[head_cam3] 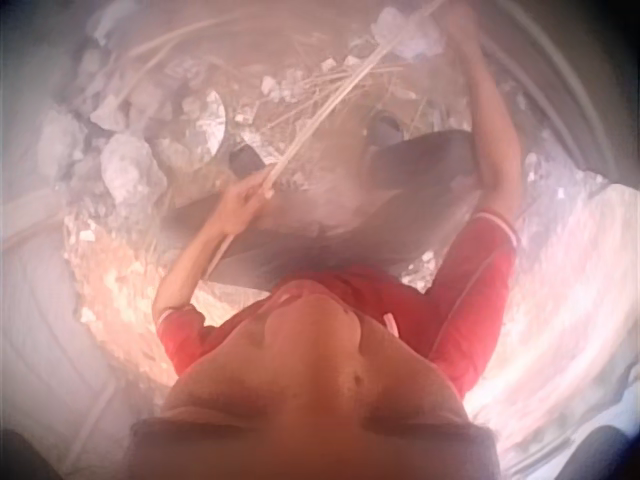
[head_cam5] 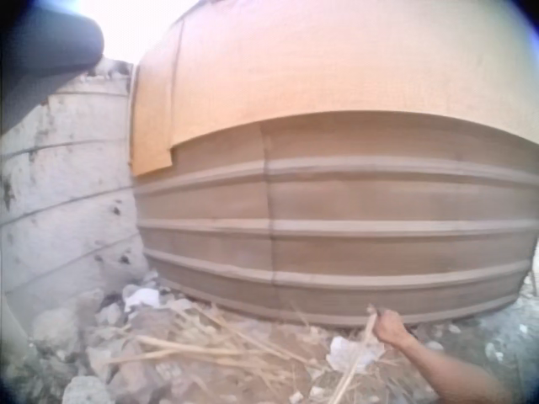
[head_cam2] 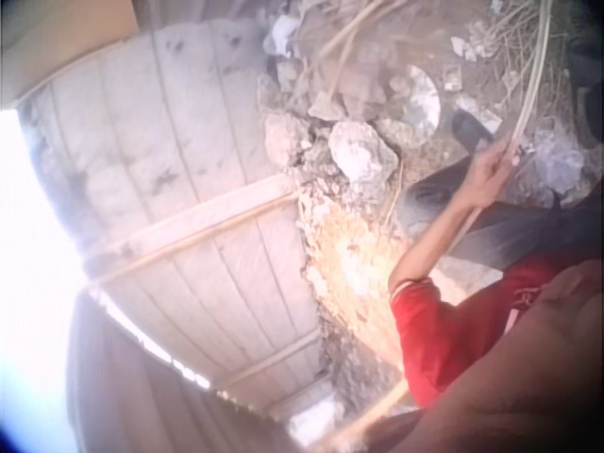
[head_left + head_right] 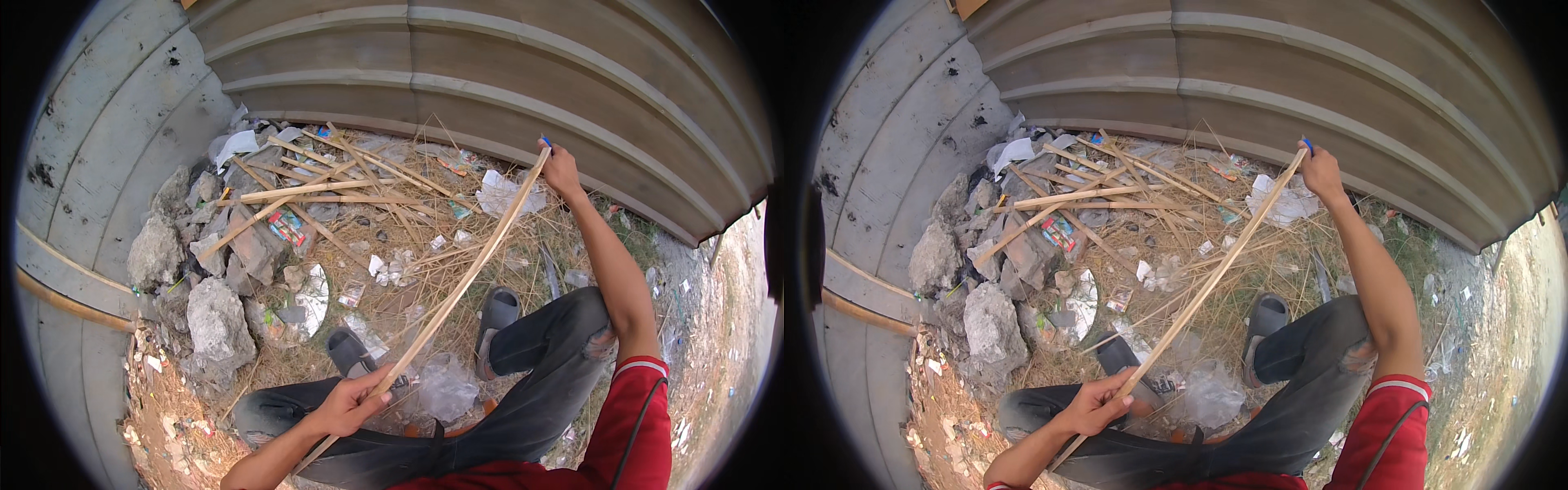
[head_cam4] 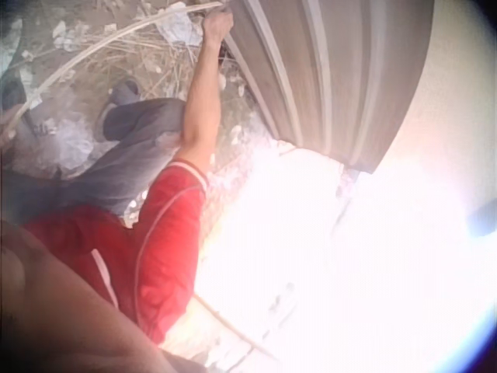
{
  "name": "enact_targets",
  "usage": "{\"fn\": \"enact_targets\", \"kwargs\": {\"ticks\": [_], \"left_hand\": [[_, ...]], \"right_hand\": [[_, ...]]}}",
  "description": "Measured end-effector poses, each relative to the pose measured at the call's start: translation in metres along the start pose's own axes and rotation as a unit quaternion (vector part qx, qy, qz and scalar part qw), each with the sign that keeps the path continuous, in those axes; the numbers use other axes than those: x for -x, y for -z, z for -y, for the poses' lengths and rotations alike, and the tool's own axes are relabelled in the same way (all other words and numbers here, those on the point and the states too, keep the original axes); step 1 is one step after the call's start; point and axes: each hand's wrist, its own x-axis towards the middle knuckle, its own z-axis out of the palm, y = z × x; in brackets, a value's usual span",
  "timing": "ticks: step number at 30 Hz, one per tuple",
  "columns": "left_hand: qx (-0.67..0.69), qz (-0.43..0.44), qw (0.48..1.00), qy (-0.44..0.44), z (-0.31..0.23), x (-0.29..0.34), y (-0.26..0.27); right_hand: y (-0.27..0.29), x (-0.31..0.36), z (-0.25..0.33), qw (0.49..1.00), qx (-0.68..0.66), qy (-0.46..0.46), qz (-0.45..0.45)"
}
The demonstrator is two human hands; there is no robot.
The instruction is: The person sits on the ground inside a concrete structure and uses a knife to shave thin strips from bamboo sticks. They repeatedly hold the bamboo and scrape the blade along its length to remove the outer layer, creating fine shavings.
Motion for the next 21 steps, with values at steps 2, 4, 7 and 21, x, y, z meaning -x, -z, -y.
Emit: {"fn": "enact_targets", "kwargs": {"ticks": [2, 4, 7, 21], "left_hand": [[0.068, -0.008, 0.998, 0.004, 0.0, 0.003, 0.007], [0.186, -0.047, 0.981, -0.022, -0.002, 0.0, 0.017], [0.257, -0.096, 0.961, -0.047, -0.024, -0.016, 0.022], [0.336, -0.122, 0.932, -0.06, -0.071, -0.067, 0.004]], "right_hand": [[0.0, 0.001, -0.012, 1.0, 0.003, 0.006, -0.01], [-0.004, 0.023, 0.01, 0.999, -0.008, 0.041, 0.022], [0.006, 0.062, 0.086, 0.98, -0.126, 0.07, 0.139], [0.003, 0.208, 0.229, 0.849, -0.106, 0.348, 0.383]]}}
